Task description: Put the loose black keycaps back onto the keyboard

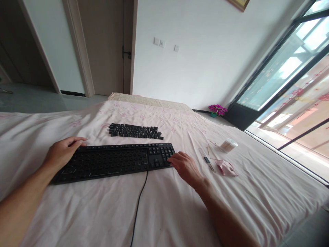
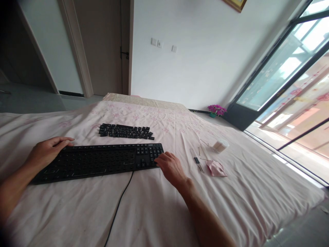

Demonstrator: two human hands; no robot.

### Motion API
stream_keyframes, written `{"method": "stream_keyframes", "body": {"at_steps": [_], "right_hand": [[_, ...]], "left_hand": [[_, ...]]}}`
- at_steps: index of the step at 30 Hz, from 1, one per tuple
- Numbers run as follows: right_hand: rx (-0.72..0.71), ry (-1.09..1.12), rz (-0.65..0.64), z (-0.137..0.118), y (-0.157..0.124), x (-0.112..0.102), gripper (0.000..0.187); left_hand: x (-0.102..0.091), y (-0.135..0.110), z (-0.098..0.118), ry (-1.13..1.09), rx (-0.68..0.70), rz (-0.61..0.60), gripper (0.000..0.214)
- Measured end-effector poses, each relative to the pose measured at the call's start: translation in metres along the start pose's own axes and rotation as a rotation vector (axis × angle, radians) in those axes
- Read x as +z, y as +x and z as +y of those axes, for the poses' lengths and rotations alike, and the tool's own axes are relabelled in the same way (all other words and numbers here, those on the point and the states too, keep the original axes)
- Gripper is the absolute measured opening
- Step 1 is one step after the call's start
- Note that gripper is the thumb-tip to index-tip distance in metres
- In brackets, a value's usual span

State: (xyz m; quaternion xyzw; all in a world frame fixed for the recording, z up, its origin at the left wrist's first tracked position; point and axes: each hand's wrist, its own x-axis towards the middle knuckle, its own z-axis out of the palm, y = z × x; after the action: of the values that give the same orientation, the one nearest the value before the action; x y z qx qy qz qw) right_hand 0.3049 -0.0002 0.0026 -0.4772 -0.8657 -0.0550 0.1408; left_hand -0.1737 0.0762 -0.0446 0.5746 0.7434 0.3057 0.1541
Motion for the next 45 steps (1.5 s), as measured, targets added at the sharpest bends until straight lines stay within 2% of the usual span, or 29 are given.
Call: {"method": "stream_keyframes", "body": {"at_steps": [14, 29, 45], "right_hand": [[-0.033, -0.143, -0.027, -0.006, 0.0021, -0.0002, 0.02], [-0.026, -0.116, -0.024, -0.0057, 0.0009, 0.001, 0.018], [-0.039, -0.104, -0.025, -0.0091, -0.005, 0.0046, 0.026]], "left_hand": [[0.0003, -0.0001, -0.0003, -0.017, -0.006, 0.001, 0.039], [0.0012, 0.0003, -0.0019, 0.001, -0.002, 0.005, 0.039], [0.0016, -0.0007, 0.0007, -0.006, -0.027, 0.027, 0.037]]}}
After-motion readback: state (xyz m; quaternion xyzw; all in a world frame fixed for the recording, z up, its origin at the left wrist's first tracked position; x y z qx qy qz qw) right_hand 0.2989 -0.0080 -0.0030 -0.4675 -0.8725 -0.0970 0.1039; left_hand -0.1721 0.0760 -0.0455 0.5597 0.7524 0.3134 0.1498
